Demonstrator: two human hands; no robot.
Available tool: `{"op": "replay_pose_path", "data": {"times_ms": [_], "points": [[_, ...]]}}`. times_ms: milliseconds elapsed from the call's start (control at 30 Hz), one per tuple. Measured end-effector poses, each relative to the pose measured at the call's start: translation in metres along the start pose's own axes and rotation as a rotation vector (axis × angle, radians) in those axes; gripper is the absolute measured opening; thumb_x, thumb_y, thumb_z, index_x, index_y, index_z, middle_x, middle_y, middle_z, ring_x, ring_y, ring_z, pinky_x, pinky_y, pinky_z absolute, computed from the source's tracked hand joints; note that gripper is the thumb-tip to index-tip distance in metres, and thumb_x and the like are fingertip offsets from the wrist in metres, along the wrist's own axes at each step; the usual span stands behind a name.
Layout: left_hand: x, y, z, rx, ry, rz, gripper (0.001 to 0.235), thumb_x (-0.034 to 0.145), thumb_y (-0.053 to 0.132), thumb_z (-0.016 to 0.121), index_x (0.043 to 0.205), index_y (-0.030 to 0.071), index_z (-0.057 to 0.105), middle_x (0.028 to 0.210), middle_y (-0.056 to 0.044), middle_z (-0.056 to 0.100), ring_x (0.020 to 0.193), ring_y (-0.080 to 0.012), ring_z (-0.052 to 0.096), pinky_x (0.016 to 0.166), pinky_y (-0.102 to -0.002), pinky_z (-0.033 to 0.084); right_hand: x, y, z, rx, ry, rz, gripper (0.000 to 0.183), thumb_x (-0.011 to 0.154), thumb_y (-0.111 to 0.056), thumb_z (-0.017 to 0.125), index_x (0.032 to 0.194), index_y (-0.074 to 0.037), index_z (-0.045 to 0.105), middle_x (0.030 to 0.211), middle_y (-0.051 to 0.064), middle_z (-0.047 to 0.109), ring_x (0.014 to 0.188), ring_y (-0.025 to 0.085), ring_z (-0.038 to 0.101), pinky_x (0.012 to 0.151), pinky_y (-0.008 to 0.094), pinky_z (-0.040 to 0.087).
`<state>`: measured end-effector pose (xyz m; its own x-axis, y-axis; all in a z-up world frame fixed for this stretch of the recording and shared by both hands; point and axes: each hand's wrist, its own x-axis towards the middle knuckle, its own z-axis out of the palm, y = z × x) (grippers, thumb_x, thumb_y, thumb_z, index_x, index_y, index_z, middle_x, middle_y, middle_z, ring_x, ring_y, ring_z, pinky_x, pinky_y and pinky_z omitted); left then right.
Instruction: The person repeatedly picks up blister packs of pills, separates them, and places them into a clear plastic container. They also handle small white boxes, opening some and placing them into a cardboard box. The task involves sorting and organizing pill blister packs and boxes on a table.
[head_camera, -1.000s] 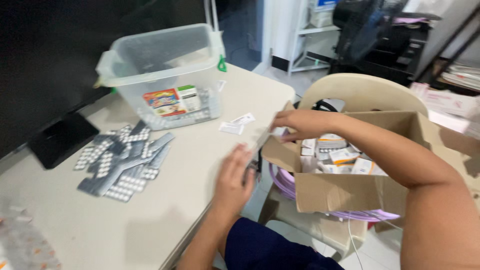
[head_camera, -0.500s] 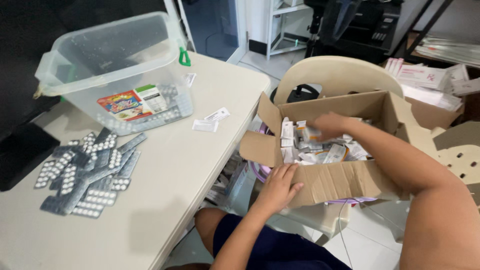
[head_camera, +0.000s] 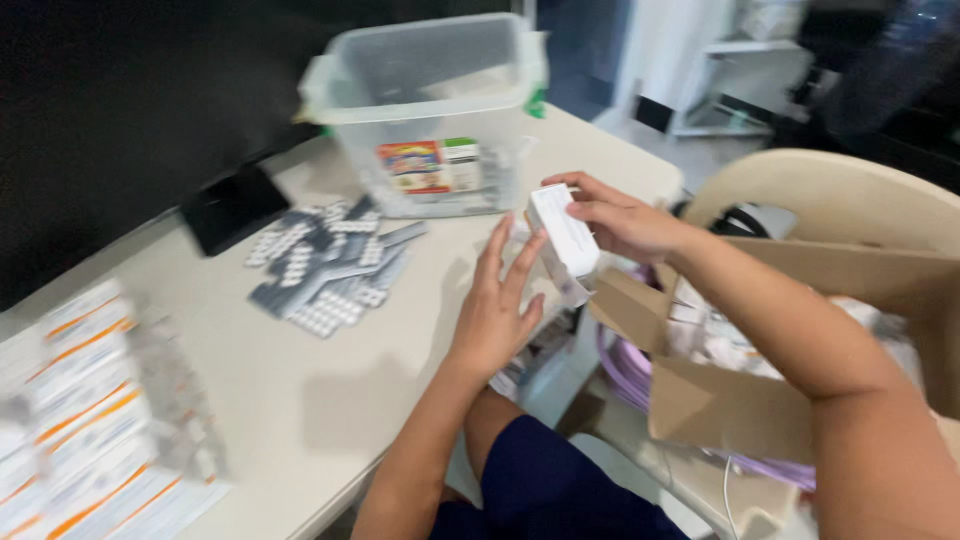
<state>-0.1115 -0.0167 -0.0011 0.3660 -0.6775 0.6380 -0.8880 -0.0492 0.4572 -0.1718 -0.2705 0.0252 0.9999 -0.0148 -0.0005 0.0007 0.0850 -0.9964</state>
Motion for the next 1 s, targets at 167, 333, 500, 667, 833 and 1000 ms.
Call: {"op": "replay_pose_path", "data": {"times_ms": [167, 333, 500, 667, 833, 1000], "points": [[-0.018, -0.076, -0.071, 0.167, 0.117, -0.052, 0.083, 0.074, 0.006, 0.081, 0.149, 0.02, 0.046, 0.157, -0.015, 0.042, 0.143, -0.0409, 0.047, 0.114, -0.047, 0.045, 0.129, 0.047, 0.093, 0.129, -0.128, 0.093, 0.038, 0.106, -0.043, 0.046, 0.129, -0.013, 0.049, 0.115, 0.005, 0.062, 0.102, 0.019, 0.063, 0.083, 0.042, 0.054], [-0.056, -0.152, -0.133, -0.516, 0.094, -0.428, 0.07, 0.094, 0.018, 0.071, 0.155, 0.018, 0.037, 0.148, -0.01, 0.053, 0.14, -0.0273, 0.05, 0.107, -0.04, 0.049, 0.211, 0.068, 0.165, -0.181, -0.218, -0.116, 0.043, 0.106, -0.048, 0.045, 0.128, -0.014, 0.056, 0.118, 0.005, 0.062, 0.102, 0.017, 0.058, 0.084, 0.035, 0.051], [-0.077, -0.198, -0.143, -0.618, 0.26, -0.341, 0.067, 0.098, 0.018, 0.066, 0.157, 0.013, 0.036, 0.158, -0.008, 0.04, 0.144, -0.023, 0.042, 0.11, -0.041, 0.047, 0.242, 0.066, 0.196, -0.129, -0.469, -0.523, 0.049, 0.096, -0.027, 0.064, 0.141, -0.012, 0.05, 0.134, 0.003, 0.057, 0.126, 0.014, 0.054, 0.104, 0.033, 0.047], [-0.075, -0.202, -0.138, -0.257, 0.419, -0.233, 0.065, 0.1, 0.004, 0.067, 0.159, 0.01, 0.041, 0.16, -0.014, 0.046, 0.148, -0.0269, 0.046, 0.117, -0.041, 0.044, 0.227, 0.078, 0.224, -0.225, -0.178, -0.659, 0.044, 0.092, -0.01, 0.073, 0.132, -0.006, 0.053, 0.129, 0.007, 0.055, 0.128, 0.017, 0.056, 0.103, 0.036, 0.055], [-0.071, -0.176, -0.136, -0.305, 0.455, -0.302, 0.077, 0.085, -0.011, 0.069, 0.153, 0.013, 0.044, 0.145, -0.014, 0.049, 0.139, -0.0253, 0.053, 0.109, -0.036, 0.056, 0.198, 0.077, 0.224, -0.518, 0.016, -1.006, 0.043, 0.084, -0.006, 0.081, 0.121, -0.004, 0.059, 0.12, 0.014, 0.061, 0.11, 0.023, 0.062, 0.095, 0.035, 0.054], [-0.072, -0.161, -0.145, -0.262, 0.413, -0.326, 0.07, 0.087, -0.013, 0.067, 0.15, 0.012, 0.047, 0.148, -0.014, 0.054, 0.139, -0.0281, 0.055, 0.107, -0.038, 0.053, 0.187, 0.07, 0.228, -0.48, 0.069, -1.031, 0.033, 0.09, -0.001, 0.075, 0.118, -0.002, 0.059, 0.114, 0.015, 0.065, 0.098, 0.023, 0.07, 0.086, 0.032, 0.061]]}}
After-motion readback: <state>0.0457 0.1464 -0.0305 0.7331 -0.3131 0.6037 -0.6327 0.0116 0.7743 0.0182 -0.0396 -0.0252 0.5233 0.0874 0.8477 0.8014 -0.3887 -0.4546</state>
